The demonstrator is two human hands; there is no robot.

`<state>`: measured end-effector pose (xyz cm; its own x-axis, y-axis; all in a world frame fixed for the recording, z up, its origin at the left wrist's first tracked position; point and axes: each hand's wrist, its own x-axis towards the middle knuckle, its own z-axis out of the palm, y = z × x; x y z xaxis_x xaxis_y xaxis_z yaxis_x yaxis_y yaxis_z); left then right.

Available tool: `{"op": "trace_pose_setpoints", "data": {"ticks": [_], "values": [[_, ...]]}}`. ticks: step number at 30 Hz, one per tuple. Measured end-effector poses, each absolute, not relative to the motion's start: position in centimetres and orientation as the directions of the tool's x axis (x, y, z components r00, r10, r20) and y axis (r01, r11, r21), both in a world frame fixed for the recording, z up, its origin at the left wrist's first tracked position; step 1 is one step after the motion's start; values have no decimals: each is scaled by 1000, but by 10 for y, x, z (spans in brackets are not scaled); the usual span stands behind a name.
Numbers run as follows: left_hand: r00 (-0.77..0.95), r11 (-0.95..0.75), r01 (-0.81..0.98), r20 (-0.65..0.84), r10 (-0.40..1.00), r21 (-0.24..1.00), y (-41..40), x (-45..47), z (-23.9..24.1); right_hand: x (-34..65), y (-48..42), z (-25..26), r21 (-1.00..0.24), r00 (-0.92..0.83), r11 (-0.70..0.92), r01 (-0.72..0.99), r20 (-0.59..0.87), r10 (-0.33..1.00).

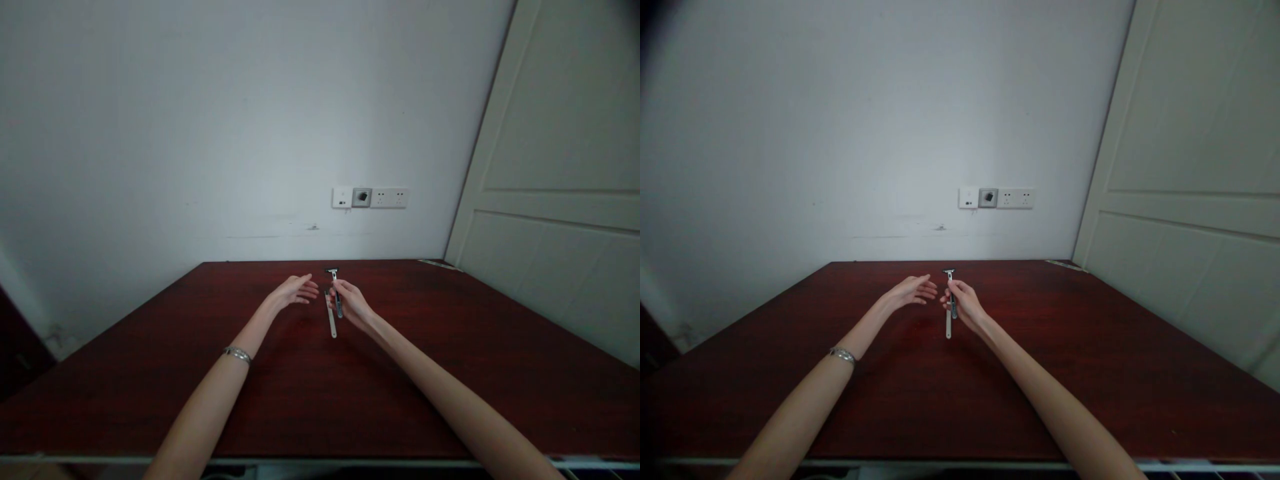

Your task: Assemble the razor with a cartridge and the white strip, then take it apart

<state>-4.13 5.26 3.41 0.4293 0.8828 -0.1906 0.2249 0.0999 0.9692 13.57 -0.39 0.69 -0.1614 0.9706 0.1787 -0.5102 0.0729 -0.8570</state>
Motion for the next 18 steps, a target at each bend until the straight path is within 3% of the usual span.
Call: {"op": "trace_pose_setpoints", "data": {"ticks": [5,9,15,18], "values": [[511,264,-77,-189,839,961,58,-29,32,126,-11,3,-841,-236,44,-540,201,951],[571,307,-232,-126,811,923,65,-19,35,118,-16,0,-826,-368,-104,-554,131,920],[573,192,-175,-58,817,966,59,-5,43,110,-22,3,-798,-368,-164,-580,77,927],[571,239,-212,-79,817,948,57,1,42,107,-25,6,-795,-313,-140,-590,66,947]]}}
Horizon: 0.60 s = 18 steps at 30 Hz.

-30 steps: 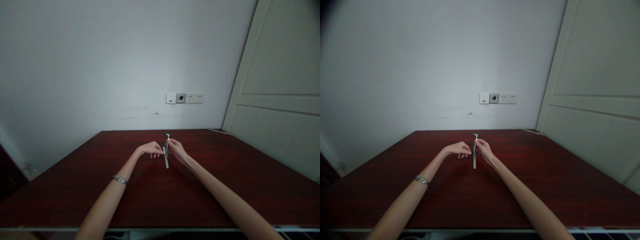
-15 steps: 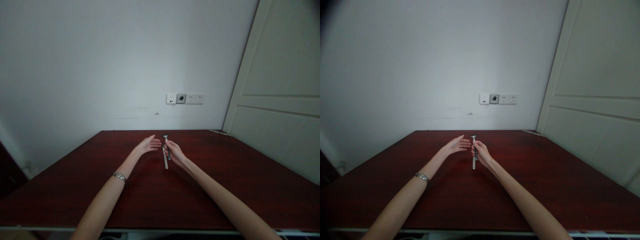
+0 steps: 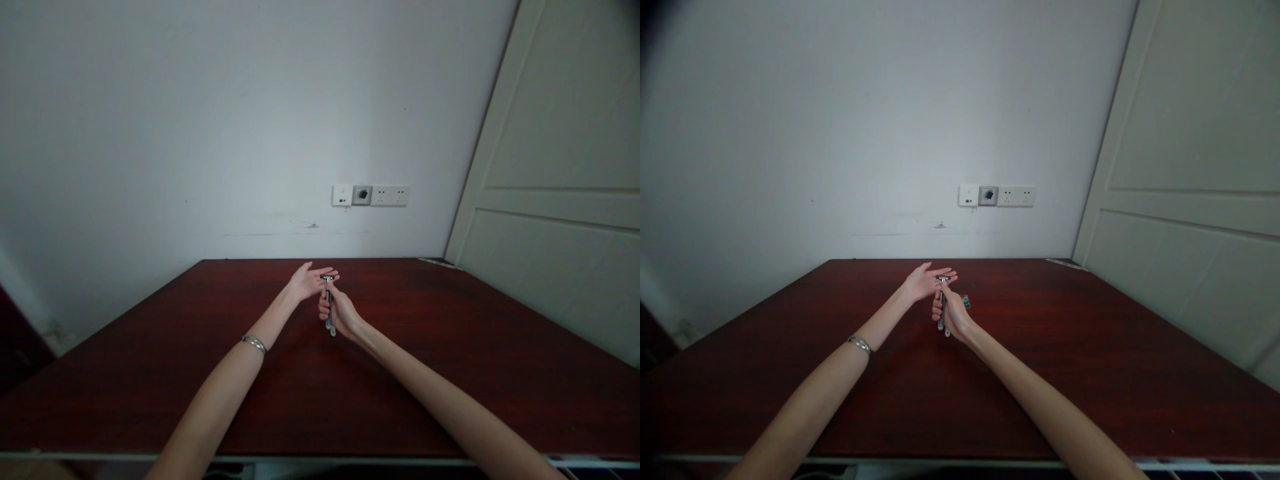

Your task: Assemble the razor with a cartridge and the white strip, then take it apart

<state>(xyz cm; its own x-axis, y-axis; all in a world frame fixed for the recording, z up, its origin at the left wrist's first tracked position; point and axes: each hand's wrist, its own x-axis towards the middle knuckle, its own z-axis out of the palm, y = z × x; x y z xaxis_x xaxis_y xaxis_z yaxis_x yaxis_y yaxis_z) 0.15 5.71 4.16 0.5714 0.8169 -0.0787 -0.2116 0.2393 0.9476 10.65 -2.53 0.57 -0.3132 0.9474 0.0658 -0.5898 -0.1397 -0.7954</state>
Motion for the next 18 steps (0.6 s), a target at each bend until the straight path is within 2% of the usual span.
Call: {"op": "trace_pose_setpoints", "data": {"ticks": [5,8,18], "values": [[664,488,-453,-83,743,746,61,9,34,101,-28,6,-826,-211,-81,-559,47,976],[669,552,-520,-92,738,652,63,12,32,101,-26,5,-844,-182,-82,-531,19,983],[572,541,-592,-160,804,597,54,21,37,106,-22,5,-882,-149,-40,-470,35,988]]}}
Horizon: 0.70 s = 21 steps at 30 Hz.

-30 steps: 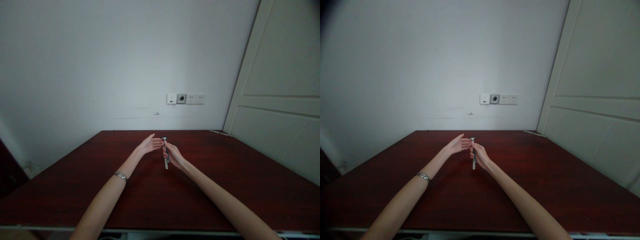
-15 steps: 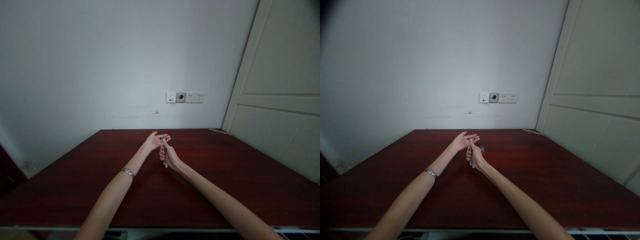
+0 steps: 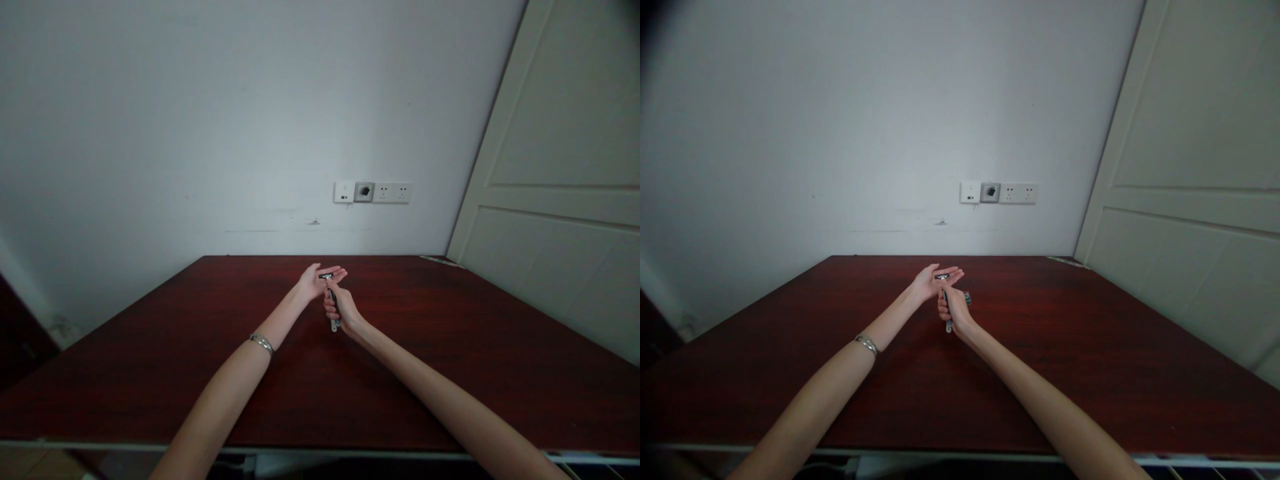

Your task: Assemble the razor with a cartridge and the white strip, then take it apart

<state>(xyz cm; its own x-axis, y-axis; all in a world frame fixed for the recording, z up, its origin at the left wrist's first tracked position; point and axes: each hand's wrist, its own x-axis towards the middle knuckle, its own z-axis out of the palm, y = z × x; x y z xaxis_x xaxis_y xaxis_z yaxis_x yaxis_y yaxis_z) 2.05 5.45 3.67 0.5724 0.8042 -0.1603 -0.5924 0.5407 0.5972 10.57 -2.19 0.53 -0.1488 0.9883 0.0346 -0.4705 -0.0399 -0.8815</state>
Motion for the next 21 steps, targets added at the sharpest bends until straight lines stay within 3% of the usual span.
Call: {"op": "trace_pose_setpoints", "data": {"ticks": [13,21], "values": [[488,509,-625,-213,847,592,60,20,27,106,-21,5,-875,-115,-19,-483,42,993],[383,419,-486,-244,891,767,87,-12,2,113,-18,4,-863,-138,-19,-505,59,989]]}}
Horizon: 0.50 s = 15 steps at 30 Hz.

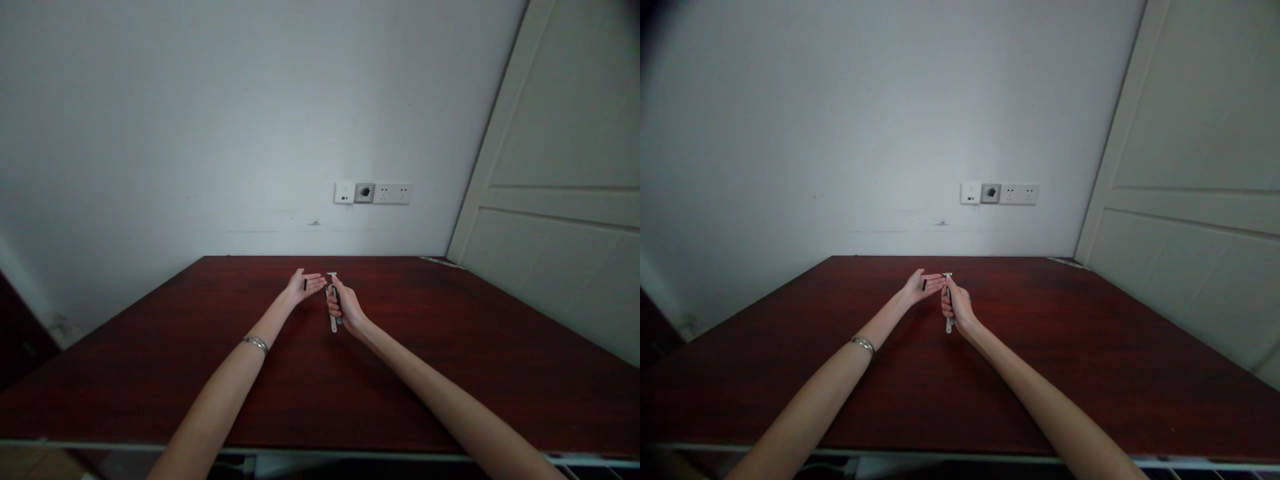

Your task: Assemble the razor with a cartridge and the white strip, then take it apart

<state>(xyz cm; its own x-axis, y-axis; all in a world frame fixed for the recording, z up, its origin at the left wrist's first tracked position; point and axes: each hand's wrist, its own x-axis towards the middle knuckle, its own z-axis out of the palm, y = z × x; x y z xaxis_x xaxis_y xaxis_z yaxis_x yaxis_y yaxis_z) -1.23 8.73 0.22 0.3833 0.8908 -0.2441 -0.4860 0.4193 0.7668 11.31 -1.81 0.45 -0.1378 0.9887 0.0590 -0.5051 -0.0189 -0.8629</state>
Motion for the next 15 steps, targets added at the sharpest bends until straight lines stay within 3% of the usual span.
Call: {"op": "trace_pose_setpoints", "data": {"ticks": [10,15], "values": [[61,138,-102,-132,989,985,89,-39,-8,116,-18,5,-870,-188,-36,-491,66,980],[80,102,-43,-98,992,994,90,-39,-13,119,-17,5,-877,-205,-36,-480,72,976]]}}
